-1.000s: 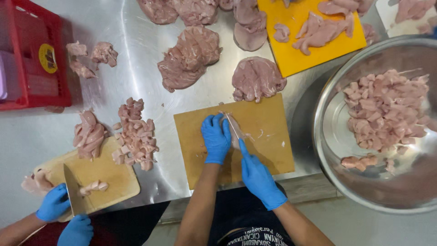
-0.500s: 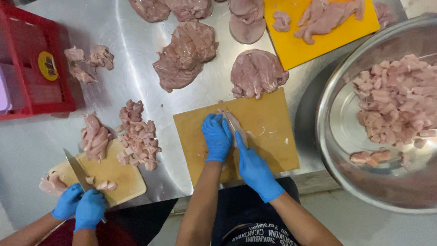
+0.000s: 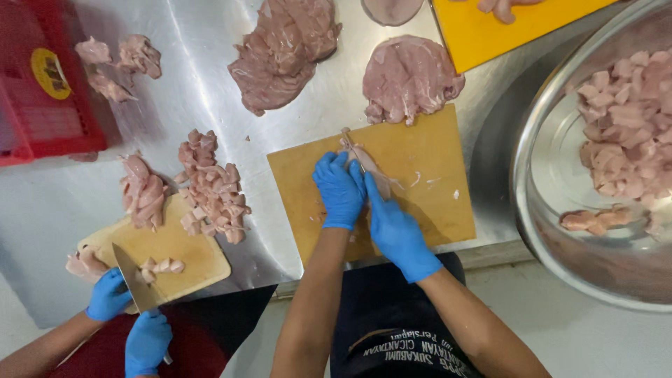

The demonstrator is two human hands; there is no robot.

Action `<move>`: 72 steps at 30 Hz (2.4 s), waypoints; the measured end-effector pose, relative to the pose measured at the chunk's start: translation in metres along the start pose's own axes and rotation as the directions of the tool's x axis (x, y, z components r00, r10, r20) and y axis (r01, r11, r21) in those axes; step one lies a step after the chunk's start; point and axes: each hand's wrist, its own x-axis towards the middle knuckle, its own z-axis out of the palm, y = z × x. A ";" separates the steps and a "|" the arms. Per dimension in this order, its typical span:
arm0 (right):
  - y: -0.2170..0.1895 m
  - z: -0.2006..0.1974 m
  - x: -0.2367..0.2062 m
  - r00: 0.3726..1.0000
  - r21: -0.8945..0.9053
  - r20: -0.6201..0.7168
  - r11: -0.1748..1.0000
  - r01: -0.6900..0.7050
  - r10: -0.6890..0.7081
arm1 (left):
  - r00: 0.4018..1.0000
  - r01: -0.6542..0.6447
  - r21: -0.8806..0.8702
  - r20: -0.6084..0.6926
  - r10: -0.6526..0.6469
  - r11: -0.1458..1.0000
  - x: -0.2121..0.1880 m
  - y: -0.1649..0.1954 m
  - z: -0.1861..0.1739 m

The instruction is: The person trims and slices raw chicken breast fillets with a small knife on a cutting board, cutting away unwanted parts and slicing the meat into smaller pieces. The cut pieces are placed onto the stainless steel table and into a large metal bowl beside the board, while another worker cuts chicken on a separate board.

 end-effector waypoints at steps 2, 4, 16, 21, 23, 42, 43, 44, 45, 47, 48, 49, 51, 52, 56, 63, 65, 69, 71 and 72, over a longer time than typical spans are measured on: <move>0.000 0.000 0.000 1.000 -0.017 -0.009 0.999 0.029 -0.029 | 1.000 -0.002 0.013 -0.013 0.002 1.000 0.000 0.000 0.000; 0.000 -0.002 -0.003 1.000 -0.023 0.026 1.000 0.015 -0.014 | 1.000 -0.006 0.014 -0.006 0.006 1.000 0.000 0.000 -0.001; -0.003 -0.006 -0.001 0.999 -0.150 0.024 0.988 0.037 -0.033 | 1.000 0.011 0.014 -0.010 -0.011 1.000 0.004 0.004 -0.006; -0.012 -0.025 -0.010 0.998 -0.067 0.058 0.998 0.017 -0.013 | 1.000 -0.008 -0.007 0.024 0.008 1.000 0.002 0.010 -0.009; -0.015 -0.030 -0.003 0.994 -0.065 0.108 0.998 -0.016 0.023 | 0.997 0.017 -0.008 0.069 -0.017 1.000 -0.001 0.012 -0.010; -0.007 -0.010 0.013 0.984 -0.133 0.122 0.985 -0.110 0.126 | 0.999 0.028 0.008 0.030 -0.029 1.000 0.002 0.007 0.001; -0.004 -0.007 0.014 0.991 -0.104 0.095 0.991 -0.082 0.092 | 0.998 0.045 0.008 0.032 -0.045 0.999 0.002 0.005 0.002; -0.001 -0.004 0.011 0.996 -0.074 0.065 0.995 -0.062 0.066 | 0.998 0.058 0.005 0.040 -0.058 0.998 0.002 0.004 0.003; 0.002 -0.003 0.007 0.999 -0.046 0.030 0.998 -0.037 0.038 | 0.997 0.069 0.002 0.043 -0.069 0.998 0.003 0.003 0.005; 0.008 -0.003 -0.011 0.992 -0.074 0.102 0.995 -0.070 0.078 | 0.998 0.060 0.021 0.007 -0.060 0.998 0.004 0.001 0.006; 0.011 -0.005 -0.020 0.986 -0.091 0.131 0.992 -0.087 0.099 | 0.999 0.050 0.026 -0.014 -0.050 0.998 0.006 0.001 0.006; 0.013 -0.006 -0.030 0.990 -0.103 0.118 0.992 -0.066 0.078 | 0.999 0.049 0.024 -0.020 -0.048 0.999 0.007 0.001 0.005; 0.018 -0.010 -0.049 0.996 -0.125 0.080 0.992 -0.028 0.039 | 0.999 0.033 0.017 -0.034 -0.032 0.999 0.011 0.002 0.002; 0.023 -0.012 -0.061 0.997 -0.093 0.075 0.995 -0.026 0.033 | 0.999 0.027 0.025 -0.039 -0.026 0.999 0.013 0.004 -0.001; 0.043 -0.017 -0.112 0.996 -0.086 0.064 0.995 -0.056 0.061 | 0.997 -0.010 0.041 -0.078 0.013 0.999 0.023 0.010 -0.010; 0.089 -0.046 -0.134 0.978 -0.173 0.134 0.976 -0.133 0.157 | 0.999 0.019 -0.020 -0.026 -0.020 1.000 0.027 0.015 -0.019; 0.093 -0.061 -0.131 0.995 -0.014 0.012 0.995 -0.101 0.101 | 0.998 0.023 -0.145 -0.063 -0.032 0.989 0.026 0.008 -0.023; 0.058 -0.062 -0.112 0.931 0.407 -0.301 0.855 0.323 -0.208 | 0.976 0.198 -0.424 0.001 -0.218 0.884 0.016 -0.010 -0.028; 0.027 -0.048 -0.093 0.993 0.318 -0.117 0.948 0.012 0.027 | 0.989 0.113 -0.336 -0.051 -0.138 0.935 0.007 -0.013 -0.028; 0.013 -0.040 -0.080 0.987 0.250 -0.043 0.958 -0.142 0.158 | 0.994 0.064 -0.287 -0.071 -0.088 0.956 0.005 -0.013 -0.027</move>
